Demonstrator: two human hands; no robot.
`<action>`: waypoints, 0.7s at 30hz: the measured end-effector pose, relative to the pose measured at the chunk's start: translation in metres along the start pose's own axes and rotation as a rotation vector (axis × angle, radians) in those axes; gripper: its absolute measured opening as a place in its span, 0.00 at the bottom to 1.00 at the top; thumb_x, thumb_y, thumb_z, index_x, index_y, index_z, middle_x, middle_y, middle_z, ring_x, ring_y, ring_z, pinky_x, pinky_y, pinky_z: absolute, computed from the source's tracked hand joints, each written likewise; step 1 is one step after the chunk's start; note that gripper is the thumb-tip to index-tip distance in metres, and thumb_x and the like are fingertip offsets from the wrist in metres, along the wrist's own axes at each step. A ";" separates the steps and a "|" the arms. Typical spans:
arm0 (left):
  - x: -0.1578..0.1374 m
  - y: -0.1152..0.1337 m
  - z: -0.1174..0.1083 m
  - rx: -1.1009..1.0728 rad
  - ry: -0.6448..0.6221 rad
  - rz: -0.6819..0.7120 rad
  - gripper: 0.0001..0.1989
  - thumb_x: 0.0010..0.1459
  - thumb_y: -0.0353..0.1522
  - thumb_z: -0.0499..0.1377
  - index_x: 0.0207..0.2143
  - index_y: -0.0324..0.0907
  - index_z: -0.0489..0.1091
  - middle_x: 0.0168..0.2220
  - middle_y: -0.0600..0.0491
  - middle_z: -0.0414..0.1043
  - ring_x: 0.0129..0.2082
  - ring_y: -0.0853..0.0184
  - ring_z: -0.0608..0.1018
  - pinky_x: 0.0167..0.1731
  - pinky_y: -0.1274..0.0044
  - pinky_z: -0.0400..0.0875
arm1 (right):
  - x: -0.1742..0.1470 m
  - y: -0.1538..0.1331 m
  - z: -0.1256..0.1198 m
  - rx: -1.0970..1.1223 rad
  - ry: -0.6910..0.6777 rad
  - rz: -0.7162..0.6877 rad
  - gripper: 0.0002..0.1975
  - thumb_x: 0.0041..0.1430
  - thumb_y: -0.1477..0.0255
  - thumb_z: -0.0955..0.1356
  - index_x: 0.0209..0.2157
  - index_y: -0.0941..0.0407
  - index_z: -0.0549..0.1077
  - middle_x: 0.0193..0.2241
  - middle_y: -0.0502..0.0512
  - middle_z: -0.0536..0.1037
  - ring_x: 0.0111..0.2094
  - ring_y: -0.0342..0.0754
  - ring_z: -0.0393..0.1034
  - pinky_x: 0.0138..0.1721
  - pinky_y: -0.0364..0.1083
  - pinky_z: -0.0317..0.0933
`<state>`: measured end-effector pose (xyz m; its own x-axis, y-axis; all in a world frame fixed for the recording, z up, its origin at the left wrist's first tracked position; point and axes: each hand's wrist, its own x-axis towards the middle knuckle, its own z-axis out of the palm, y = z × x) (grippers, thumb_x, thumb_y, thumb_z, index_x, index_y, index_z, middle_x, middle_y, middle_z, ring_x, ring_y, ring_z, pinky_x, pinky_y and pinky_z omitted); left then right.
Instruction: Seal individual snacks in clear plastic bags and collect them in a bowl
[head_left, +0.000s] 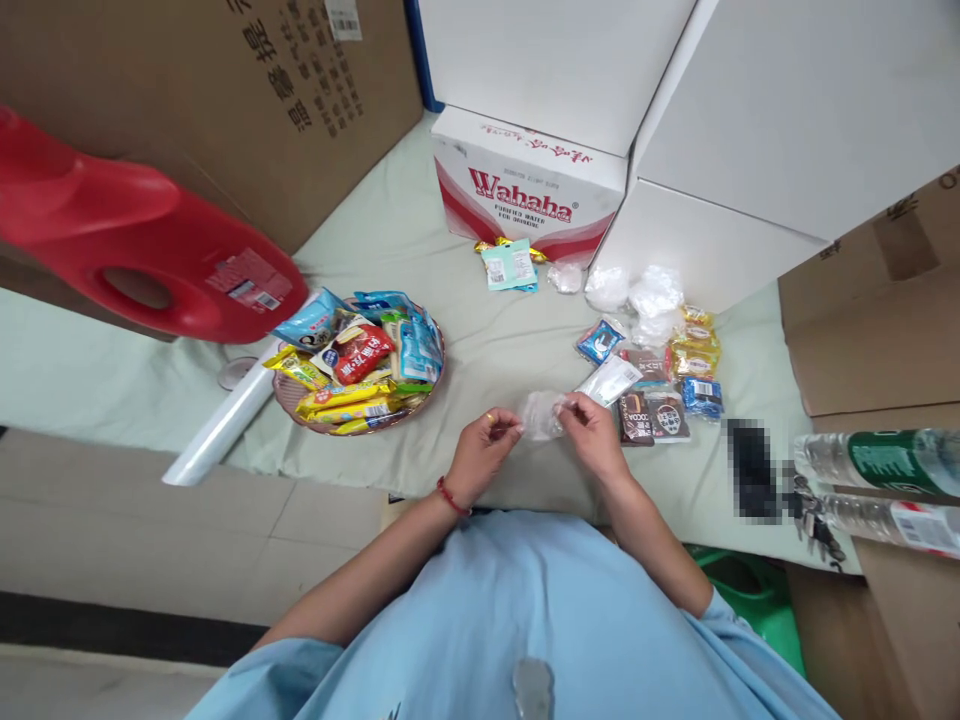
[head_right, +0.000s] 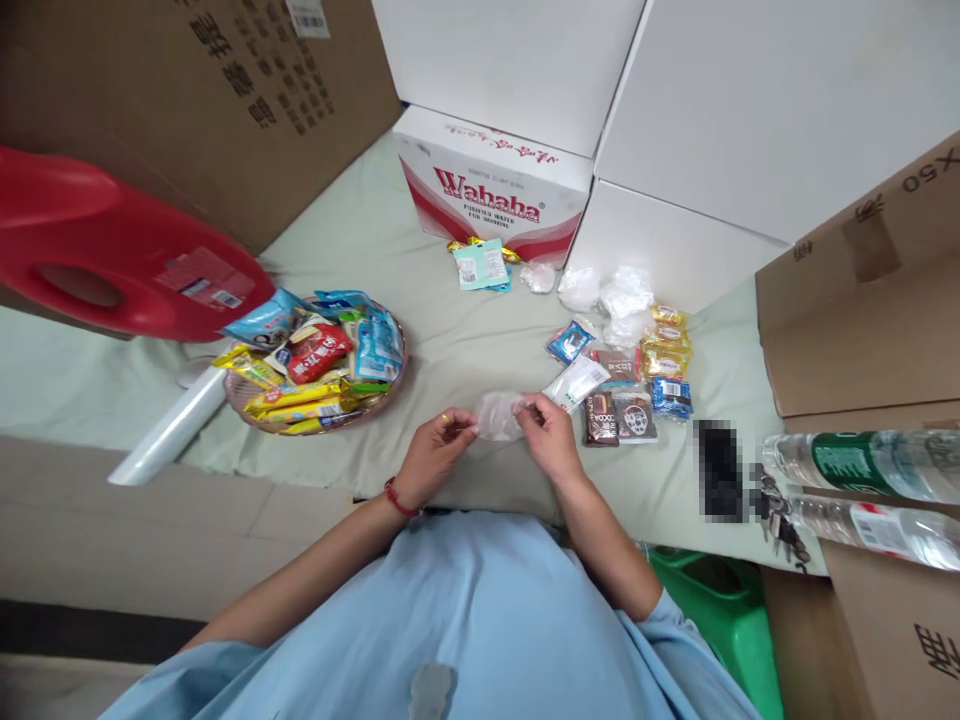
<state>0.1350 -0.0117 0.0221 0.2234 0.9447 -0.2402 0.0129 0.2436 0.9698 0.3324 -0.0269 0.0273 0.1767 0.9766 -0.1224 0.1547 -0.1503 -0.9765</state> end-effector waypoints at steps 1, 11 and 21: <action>0.000 -0.002 -0.003 -0.074 0.034 -0.043 0.15 0.51 0.43 0.68 0.33 0.42 0.72 0.30 0.55 0.72 0.32 0.68 0.74 0.38 0.75 0.72 | 0.002 0.005 -0.001 0.072 0.027 0.052 0.14 0.58 0.58 0.71 0.36 0.54 0.76 0.28 0.50 0.75 0.28 0.45 0.66 0.30 0.44 0.62; -0.003 -0.001 -0.021 -0.243 0.017 -0.114 0.22 0.50 0.48 0.69 0.33 0.42 0.68 0.30 0.58 0.68 0.31 0.72 0.71 0.36 0.78 0.72 | -0.017 -0.003 -0.024 -0.652 -0.057 -0.488 0.19 0.63 0.66 0.70 0.55 0.48 0.77 0.58 0.62 0.71 0.56 0.59 0.65 0.58 0.60 0.62; 0.002 -0.010 -0.038 -0.277 0.135 -0.181 0.26 0.41 0.48 0.73 0.34 0.40 0.71 0.27 0.59 0.68 0.26 0.73 0.69 0.28 0.80 0.65 | -0.007 0.003 -0.010 0.086 -0.002 0.133 0.19 0.55 0.52 0.74 0.34 0.54 0.78 0.21 0.46 0.69 0.20 0.41 0.58 0.20 0.41 0.54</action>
<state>0.0987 -0.0036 0.0099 0.1110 0.8967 -0.4284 -0.2289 0.4426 0.8670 0.3413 -0.0355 0.0273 0.1886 0.9493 -0.2517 0.0465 -0.2646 -0.9632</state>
